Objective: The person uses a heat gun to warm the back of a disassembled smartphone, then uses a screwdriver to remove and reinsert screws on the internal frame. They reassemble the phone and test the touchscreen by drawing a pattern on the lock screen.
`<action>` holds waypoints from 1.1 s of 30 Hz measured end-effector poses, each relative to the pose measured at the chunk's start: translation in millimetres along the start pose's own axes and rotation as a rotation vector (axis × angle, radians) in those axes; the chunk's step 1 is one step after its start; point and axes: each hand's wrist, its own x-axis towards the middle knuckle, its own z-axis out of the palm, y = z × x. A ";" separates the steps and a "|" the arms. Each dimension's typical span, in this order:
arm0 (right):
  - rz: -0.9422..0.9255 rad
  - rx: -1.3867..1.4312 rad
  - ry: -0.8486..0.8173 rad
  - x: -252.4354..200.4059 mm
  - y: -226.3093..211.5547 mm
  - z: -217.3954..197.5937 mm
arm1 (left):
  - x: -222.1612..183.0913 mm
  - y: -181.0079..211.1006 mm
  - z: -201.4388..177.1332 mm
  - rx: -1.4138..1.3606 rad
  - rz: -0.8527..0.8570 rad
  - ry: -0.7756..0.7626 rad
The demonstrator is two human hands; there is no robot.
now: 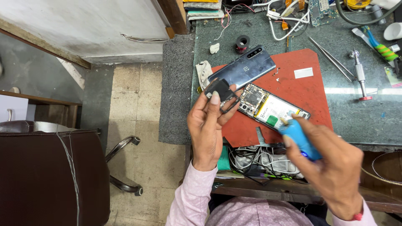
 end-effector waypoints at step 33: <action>-0.181 0.137 -0.184 32.0 -27.7 14.2 | -41.7 8.9 11.4 0.437 -0.175 -0.137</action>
